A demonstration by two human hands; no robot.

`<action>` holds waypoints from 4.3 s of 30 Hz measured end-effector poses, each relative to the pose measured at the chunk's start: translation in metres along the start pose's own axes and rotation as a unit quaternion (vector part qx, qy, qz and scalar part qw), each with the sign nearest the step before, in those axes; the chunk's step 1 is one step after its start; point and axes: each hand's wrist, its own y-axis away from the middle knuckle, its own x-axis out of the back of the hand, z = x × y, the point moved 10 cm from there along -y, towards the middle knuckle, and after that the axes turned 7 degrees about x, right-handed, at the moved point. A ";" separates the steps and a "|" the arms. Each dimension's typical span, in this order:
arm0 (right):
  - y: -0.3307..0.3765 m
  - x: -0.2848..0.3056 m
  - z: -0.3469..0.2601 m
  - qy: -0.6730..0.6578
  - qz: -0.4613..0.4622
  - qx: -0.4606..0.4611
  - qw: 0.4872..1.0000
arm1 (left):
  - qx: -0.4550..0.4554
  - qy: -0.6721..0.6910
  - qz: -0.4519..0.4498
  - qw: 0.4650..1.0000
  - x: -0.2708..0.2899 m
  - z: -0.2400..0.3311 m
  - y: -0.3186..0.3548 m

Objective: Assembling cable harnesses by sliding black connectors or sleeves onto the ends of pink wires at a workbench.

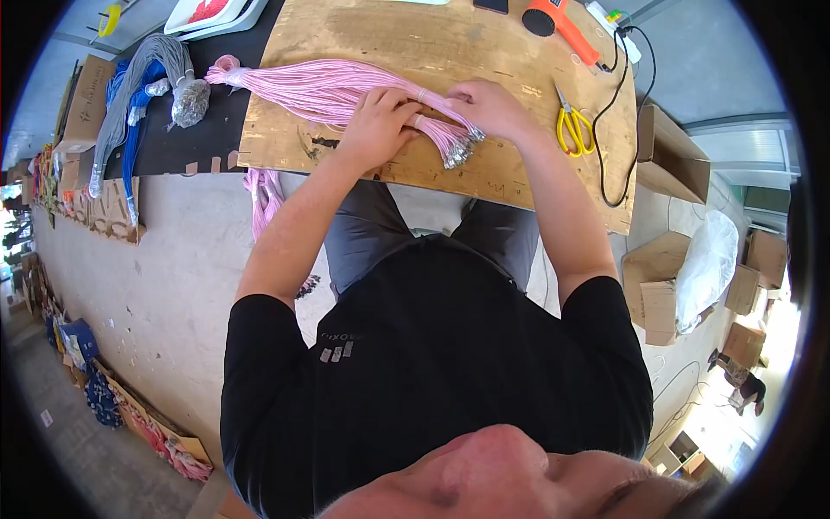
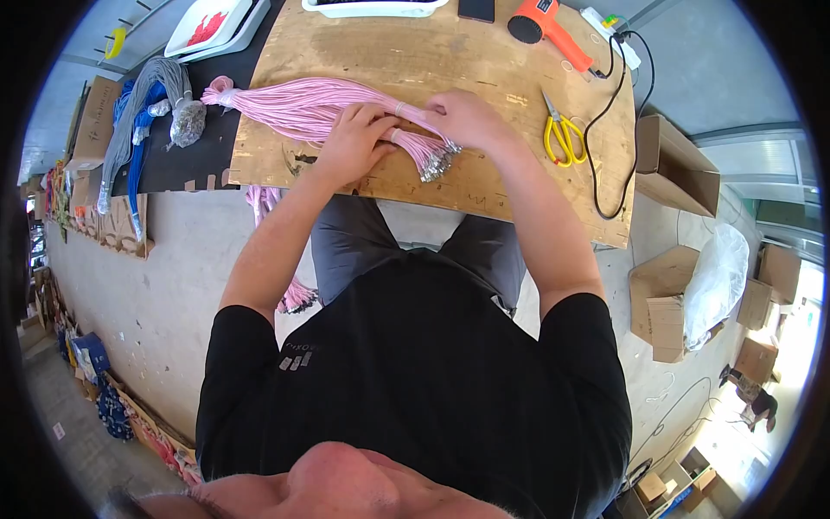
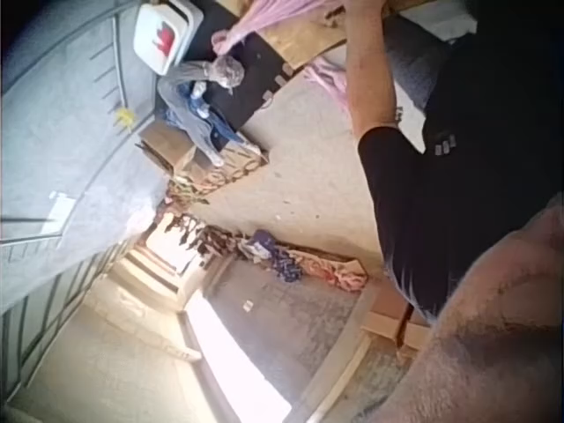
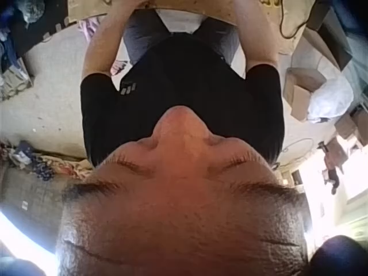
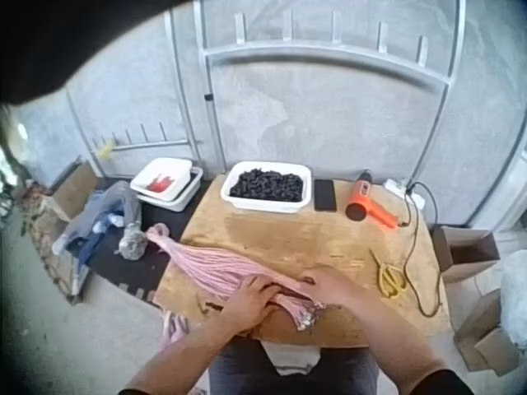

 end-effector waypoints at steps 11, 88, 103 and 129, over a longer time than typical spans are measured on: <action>-0.011 -0.015 -0.010 0.034 0.016 0.032 0.999 | -0.057 0.014 0.018 0.998 0.004 0.000 0.007; 0.026 0.055 -0.160 0.179 0.000 0.067 0.982 | -0.006 -0.082 -0.024 0.996 0.085 -0.073 0.011; 0.008 0.063 -0.158 0.164 0.026 0.111 0.980 | -0.028 -0.135 0.048 0.989 0.095 -0.130 0.033; -0.002 0.080 -0.160 0.067 0.002 0.092 0.993 | 0.029 -0.088 -0.038 0.995 0.076 -0.111 0.006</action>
